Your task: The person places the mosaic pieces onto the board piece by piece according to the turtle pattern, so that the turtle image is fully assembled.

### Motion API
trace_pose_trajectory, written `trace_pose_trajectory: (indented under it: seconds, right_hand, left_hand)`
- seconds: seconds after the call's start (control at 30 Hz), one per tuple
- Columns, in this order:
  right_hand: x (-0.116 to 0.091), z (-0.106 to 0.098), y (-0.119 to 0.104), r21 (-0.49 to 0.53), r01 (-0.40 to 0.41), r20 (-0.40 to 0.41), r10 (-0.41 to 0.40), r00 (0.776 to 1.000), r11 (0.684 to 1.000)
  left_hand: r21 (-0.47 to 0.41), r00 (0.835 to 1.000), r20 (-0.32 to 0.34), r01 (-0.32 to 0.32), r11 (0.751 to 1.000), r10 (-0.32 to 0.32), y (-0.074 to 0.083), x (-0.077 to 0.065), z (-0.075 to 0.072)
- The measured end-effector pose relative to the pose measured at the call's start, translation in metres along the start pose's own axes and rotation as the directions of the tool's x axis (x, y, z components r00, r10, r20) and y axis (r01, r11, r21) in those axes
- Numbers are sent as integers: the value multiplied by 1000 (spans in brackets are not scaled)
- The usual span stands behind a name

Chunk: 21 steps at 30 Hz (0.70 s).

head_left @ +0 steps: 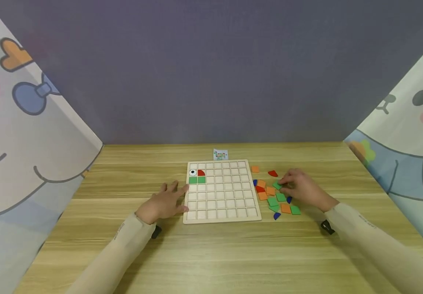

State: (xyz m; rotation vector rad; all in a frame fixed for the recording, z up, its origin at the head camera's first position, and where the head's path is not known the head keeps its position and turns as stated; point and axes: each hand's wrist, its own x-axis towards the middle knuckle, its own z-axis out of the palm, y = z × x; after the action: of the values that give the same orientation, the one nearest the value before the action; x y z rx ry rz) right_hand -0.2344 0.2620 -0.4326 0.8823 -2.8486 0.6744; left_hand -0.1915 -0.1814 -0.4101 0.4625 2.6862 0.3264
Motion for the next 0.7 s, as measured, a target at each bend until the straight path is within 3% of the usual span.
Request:
trace_pose_trajectory:
  seconds: [0.4, 0.7]
  right_hand:
    - [9, 4, -3, -66, 25, -29, -27, 999, 997]
    - [18, 7, -9, -42, -83, 12, 84, 996, 996]
  left_hand:
    - [19, 1000, -1, -1, 1000, 1, 0, 1, -1]
    - [4, 1000, -2, -3, 1000, 3, 1, 1, -1]
